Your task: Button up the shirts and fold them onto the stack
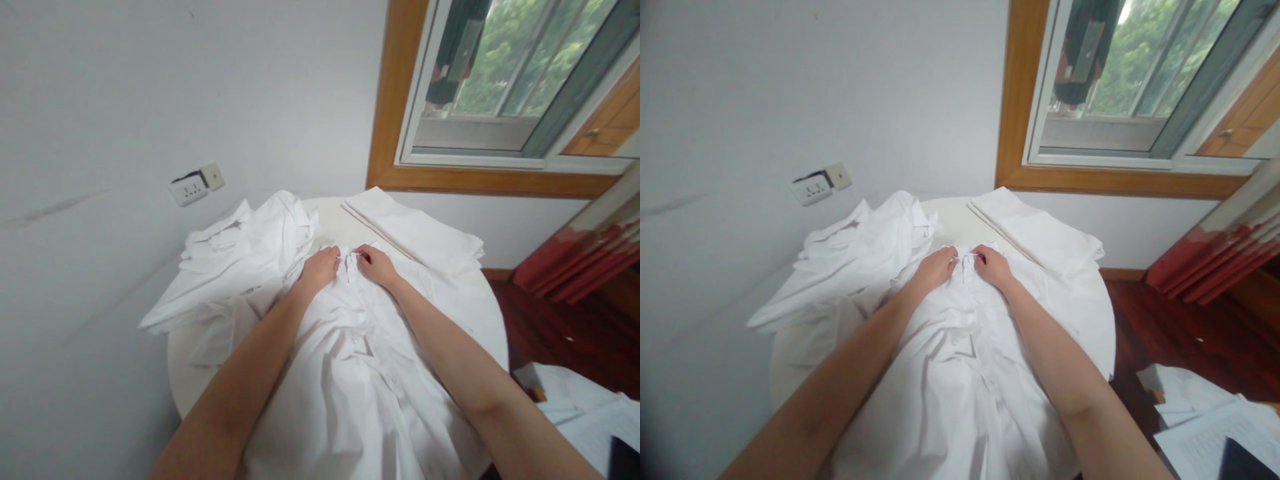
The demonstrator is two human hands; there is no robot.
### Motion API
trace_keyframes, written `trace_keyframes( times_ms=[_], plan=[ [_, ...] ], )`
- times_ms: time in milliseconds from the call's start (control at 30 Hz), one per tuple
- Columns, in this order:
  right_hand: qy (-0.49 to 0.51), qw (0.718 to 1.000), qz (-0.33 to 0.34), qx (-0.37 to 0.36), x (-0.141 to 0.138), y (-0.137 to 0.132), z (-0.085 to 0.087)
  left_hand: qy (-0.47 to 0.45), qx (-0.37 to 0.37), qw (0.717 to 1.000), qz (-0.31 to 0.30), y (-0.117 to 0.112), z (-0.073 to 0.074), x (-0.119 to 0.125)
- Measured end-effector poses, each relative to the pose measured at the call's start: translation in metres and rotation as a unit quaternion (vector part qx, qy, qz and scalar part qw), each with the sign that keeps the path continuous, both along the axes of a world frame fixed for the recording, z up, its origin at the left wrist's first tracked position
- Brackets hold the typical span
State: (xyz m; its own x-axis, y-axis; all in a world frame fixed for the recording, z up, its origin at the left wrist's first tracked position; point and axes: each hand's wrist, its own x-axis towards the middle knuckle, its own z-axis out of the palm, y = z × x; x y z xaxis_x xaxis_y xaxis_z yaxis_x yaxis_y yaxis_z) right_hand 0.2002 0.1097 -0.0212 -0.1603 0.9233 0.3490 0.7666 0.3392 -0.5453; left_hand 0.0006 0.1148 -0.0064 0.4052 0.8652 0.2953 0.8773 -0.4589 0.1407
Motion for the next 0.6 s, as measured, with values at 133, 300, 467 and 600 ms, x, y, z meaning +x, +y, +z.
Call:
trace_keyframes(
  times_ms=[133,300,467,600],
  plan=[
    [0.135,0.991,0.011,0.016,0.003,0.005,-0.004,-0.062,0.016,0.996,0.06,0.003,0.0,0.011],
    [0.256,0.966,0.011,-0.001,0.006,0.013,-0.009,-0.09,0.027,0.994,0.054,0.003,-0.005,0.02],
    [0.264,0.964,0.009,-0.02,0.005,0.016,-0.012,-0.05,0.045,0.998,0.016,-0.002,-0.01,0.017],
    [0.133,0.991,0.023,0.001,0.002,0.015,-0.015,-0.026,0.063,0.997,0.019,-0.001,-0.01,0.018]
  ],
)
